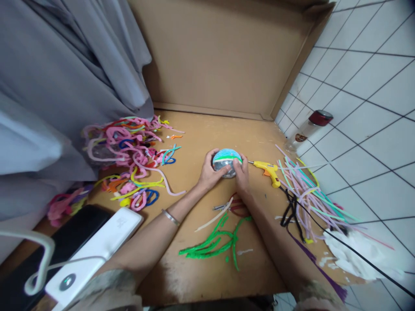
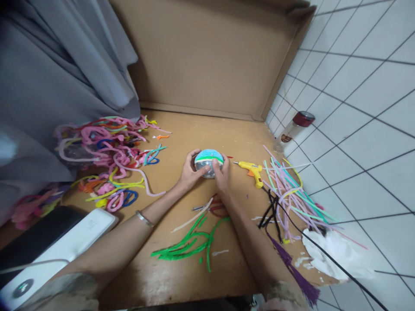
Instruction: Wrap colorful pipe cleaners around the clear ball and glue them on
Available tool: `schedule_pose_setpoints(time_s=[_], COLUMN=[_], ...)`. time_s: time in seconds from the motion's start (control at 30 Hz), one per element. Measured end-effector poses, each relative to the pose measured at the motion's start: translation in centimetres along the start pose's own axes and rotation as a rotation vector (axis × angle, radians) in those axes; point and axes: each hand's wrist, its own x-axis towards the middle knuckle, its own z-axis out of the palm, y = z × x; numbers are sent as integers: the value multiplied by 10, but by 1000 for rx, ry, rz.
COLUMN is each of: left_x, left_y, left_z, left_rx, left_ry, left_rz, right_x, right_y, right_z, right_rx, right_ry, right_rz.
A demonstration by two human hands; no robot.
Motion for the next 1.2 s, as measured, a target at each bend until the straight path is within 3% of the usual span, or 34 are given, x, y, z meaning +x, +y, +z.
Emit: schedule_pose_setpoints(time_s=[0.17, 0.3, 0.5, 0.97, 1.2], left_x=[-2, -1, 7, 4, 6], left_y=[4, 7, 5, 3, 1], left_z=[3, 1, -1, -4, -5], left_rx=[-19, -174, -479, -452, -504], left_ry=[-30, -99, -16, -114, -79], left_rz=[-39, -88, -218, -167, -222], right_x=[-2, -2, 1, 4, 2], right_y=[-11, -14, -10, -6, -12], right_z=[0, 0, 0, 1, 1], right_rx=[-45, -13, -1, -31, 2], right_ry=[11, 14, 43, 50, 47], right_rz=[6, 33, 58, 28, 49])
